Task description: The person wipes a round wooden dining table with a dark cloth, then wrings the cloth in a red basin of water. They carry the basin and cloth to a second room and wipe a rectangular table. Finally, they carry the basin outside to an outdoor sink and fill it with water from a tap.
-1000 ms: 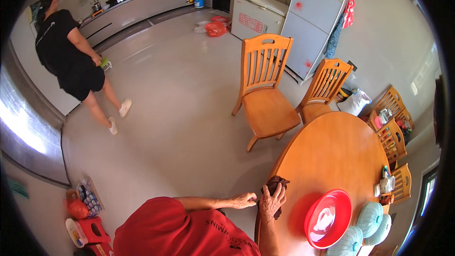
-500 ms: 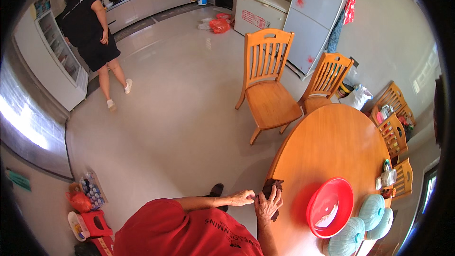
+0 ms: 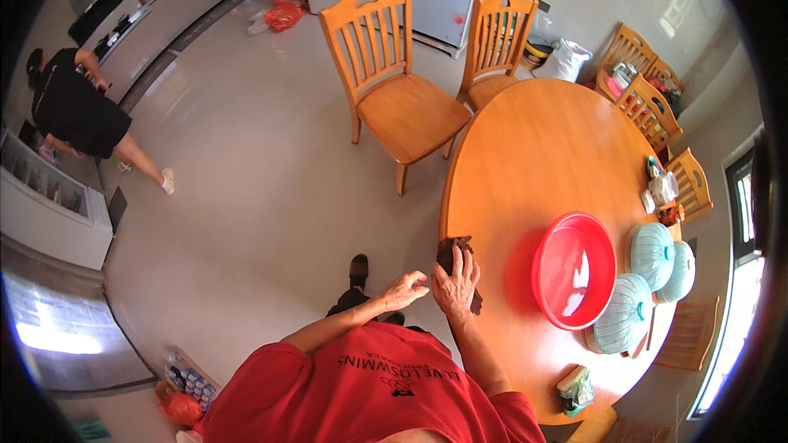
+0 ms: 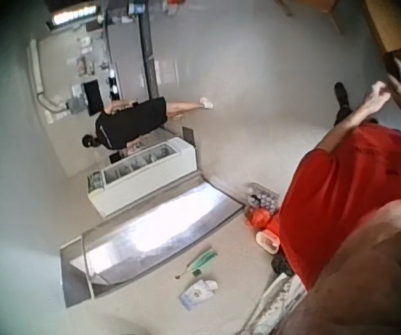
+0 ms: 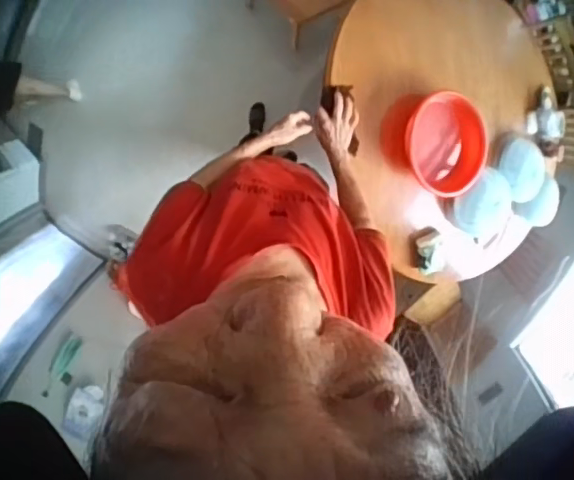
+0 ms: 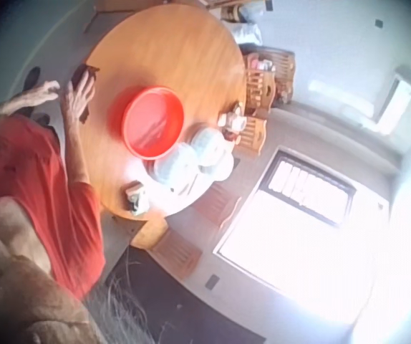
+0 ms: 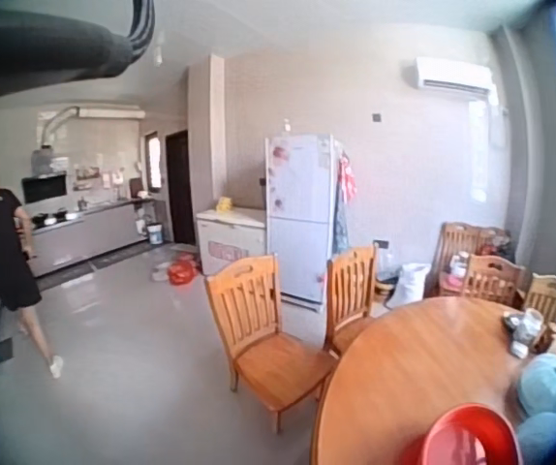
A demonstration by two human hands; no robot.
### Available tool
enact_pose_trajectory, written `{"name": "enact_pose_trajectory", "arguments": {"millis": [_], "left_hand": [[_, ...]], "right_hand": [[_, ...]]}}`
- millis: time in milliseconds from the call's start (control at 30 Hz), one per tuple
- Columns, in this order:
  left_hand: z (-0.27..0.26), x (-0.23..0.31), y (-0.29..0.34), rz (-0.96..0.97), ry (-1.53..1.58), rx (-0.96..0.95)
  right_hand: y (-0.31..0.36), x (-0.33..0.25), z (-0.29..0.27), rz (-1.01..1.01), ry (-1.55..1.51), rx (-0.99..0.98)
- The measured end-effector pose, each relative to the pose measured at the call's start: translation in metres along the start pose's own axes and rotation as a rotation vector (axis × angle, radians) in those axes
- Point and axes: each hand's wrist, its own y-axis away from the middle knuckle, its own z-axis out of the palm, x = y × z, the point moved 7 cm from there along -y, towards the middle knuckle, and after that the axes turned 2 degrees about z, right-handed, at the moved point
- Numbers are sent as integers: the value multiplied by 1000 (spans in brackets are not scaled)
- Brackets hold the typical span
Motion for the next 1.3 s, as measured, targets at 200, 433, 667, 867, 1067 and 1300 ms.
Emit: {"name": "enact_pose_trajectory", "arguments": {"millis": [200,433,667,867,1067,1300], "left_hand": [[-36,7,-35,-53,-17,-35],[-105,15,-94,-11,-38,-82],[-201,27,-143,-43,-77,-118],[-262,36,-186,-44,-83,-128],[-254,54,-239,-84,-96,-265],[-202,115,-329,258,-324,-255]], "right_hand": [[-65,5,8,103,-7,24],[-160,32,31,242,9,7],[-254,84,51,419,42,76],[-271,179,53,779,225,221],[-200,173,44,1101,442,309],[-184,208,26,1254,425,261]]}}
